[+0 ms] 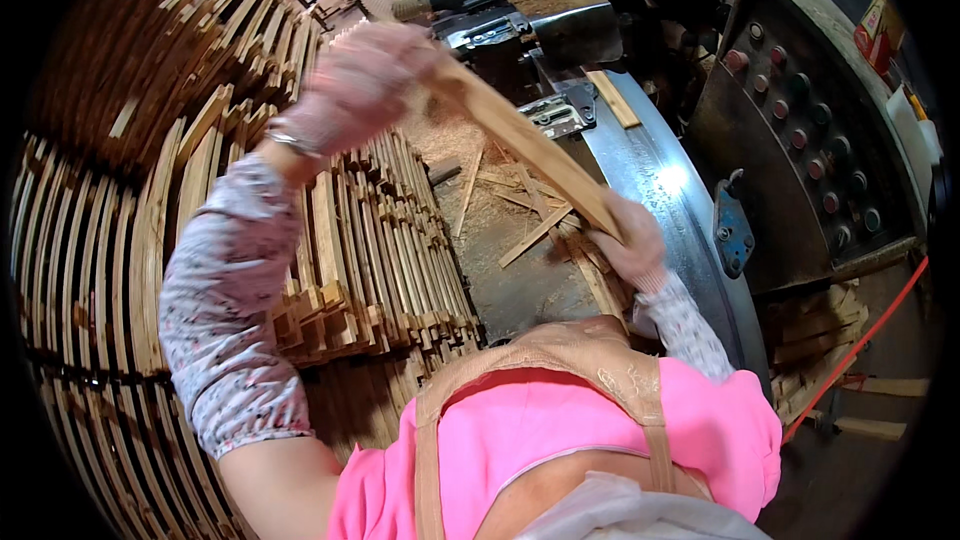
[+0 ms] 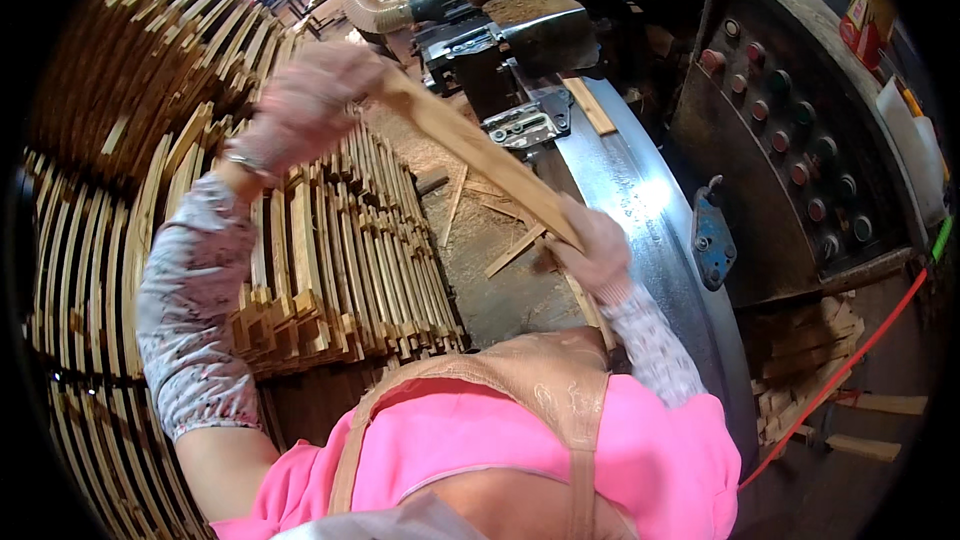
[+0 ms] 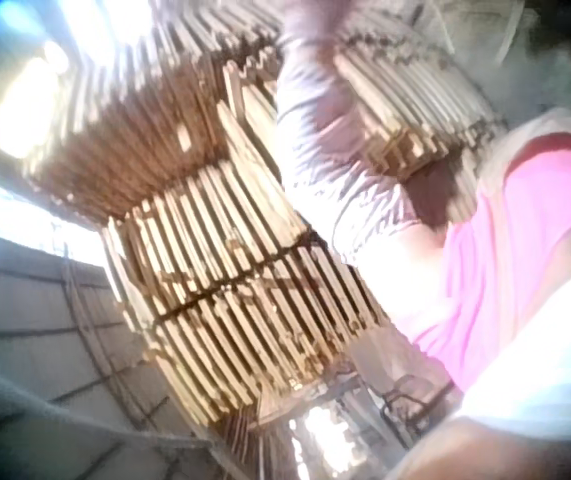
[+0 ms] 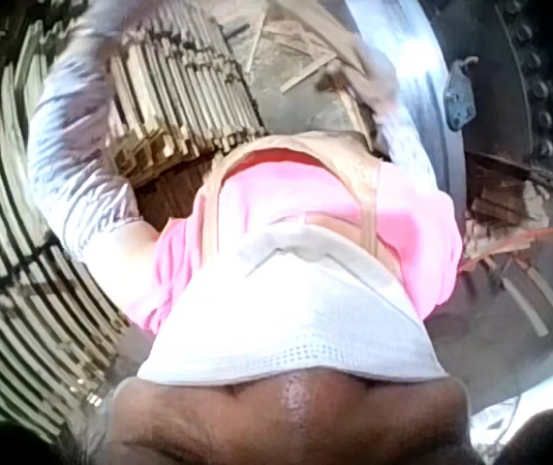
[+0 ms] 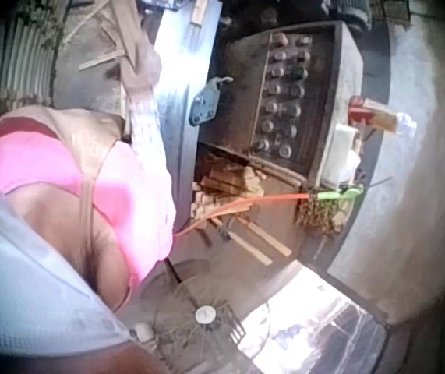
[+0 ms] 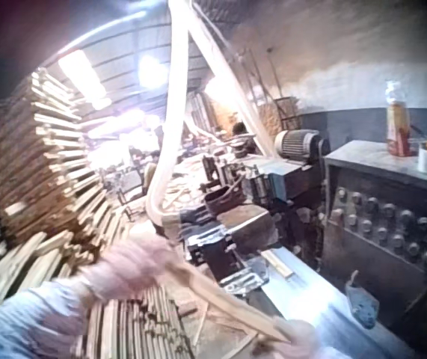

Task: The person repeatedly picks up thin wooden strips from a large stack and feeds them into a woodworking machine. The strips are processed by the machine and then placed onto a growing pile of finished pieces.

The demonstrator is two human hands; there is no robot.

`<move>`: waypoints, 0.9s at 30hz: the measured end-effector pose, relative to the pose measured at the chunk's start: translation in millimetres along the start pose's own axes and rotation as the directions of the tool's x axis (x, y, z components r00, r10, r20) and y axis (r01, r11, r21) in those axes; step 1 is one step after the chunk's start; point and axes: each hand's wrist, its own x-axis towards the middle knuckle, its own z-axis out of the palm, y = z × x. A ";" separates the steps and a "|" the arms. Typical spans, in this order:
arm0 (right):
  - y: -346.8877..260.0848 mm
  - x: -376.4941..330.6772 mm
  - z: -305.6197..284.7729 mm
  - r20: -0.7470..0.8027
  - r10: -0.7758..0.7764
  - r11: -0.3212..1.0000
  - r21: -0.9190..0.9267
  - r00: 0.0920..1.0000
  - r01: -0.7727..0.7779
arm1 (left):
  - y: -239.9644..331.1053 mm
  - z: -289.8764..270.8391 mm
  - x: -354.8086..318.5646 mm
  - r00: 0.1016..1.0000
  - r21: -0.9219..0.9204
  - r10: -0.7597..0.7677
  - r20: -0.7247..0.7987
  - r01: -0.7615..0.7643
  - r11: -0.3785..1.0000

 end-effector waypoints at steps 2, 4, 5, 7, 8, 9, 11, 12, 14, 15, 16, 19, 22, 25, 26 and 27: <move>20.5 -82.8 -23.2 -0.130 0.176 0.962 -0.188 0.976 -0.198 | -72.4 8.5 -36.9 0.967 -0.117 -0.095 -0.235 0.069 0.991; 33.1 -156.3 -53.2 -0.154 0.310 0.880 -0.327 0.938 -0.344 | -143.6 21.4 -102.3 0.933 -0.017 -0.323 -0.160 0.325 0.946; 41.6 -188.9 -62.9 -0.183 0.378 0.802 -0.425 0.908 -0.420 | -169.6 31.8 -137.8 0.890 0.010 -0.435 -0.136 0.440 0.898; 45.1 -210.1 -79.2 -0.159 0.485 0.620 -0.631 0.860 -0.466 | -206.1 38.1 -187.1 0.612 0.137 -0.764 0.203 0.755 0.642; 45.6 -213.5 -80.3 -0.147 0.529 0.528 -0.714 0.836 -0.460 | -233.8 60.1 -231.6 0.470 0.225 -0.850 0.238 0.825 0.519; 49.2 -211.2 -75.6 -0.176 0.506 0.526 -0.713 0.844 -0.464 | -231.6 55.1 -244.8 0.352 0.231 -0.891 0.286 0.877 0.421; 81.7 -159.2 -59.1 -0.202 0.405 0.563 -0.713 0.892 -0.417 | -289.1 109.3 -361.7 0.339 0.159 -0.901 0.272 0.907 0.390; 91.1 -132.8 -53.4 -0.210 0.376 0.586 -0.700 0.902 -0.407 | -272.3 121.3 -343.7 0.266 0.157 -0.888 0.374 0.926 0.344; 139.3 -82.1 -27.5 -0.274 0.268 0.640 -0.666 0.924 -0.383 | -246.1 116.2 -318.8 0.199 0.169 -0.886 0.418 0.942 0.291; 166.9 -50.6 -7.9 -0.306 0.223 0.676 -0.635 0.926 -0.373 | -245.6 120.0 -316.7 0.208 0.167 -0.903 0.375 0.944 0.286; 177.1 -11.9 7.2 -0.295 0.277 0.675 -0.618 0.914 -0.404 | -241.2 123.9 -325.5 0.192 0.187 -0.920 0.341 0.946 0.266; 174.0 68.4 28.5 -0.259 0.462 0.617 -0.593 0.848 -0.517 | -252.2 135.0 -333.0 0.195 0.246 -0.909 0.368 0.923 0.298; 169.2 72.4 31.0 -0.221 0.474 0.670 -0.538 0.852 -0.512 | -260.6 149.4 -341.0 0.132 0.328 -0.916 0.380 0.906 0.267; 154.5 -7.5 18.0 -0.221 0.439 0.664 -0.573 0.871 -0.480 | -253.8 148.4 -341.0 0.181 0.300 -0.937 0.298 0.914 0.272; 133.5 -39.4 3.8 -0.191 0.496 0.632 -0.590 0.847 -0.503 | -249.1 142.2 -333.5 0.183 0.303 -0.926 0.331 0.908 0.288; 119.0 -73.2 -11.5 -0.174 0.476 0.634 -0.612 0.862 -0.473 | -249.7 143.8 -336.5 0.138 0.330 -0.920 0.367 0.905 0.267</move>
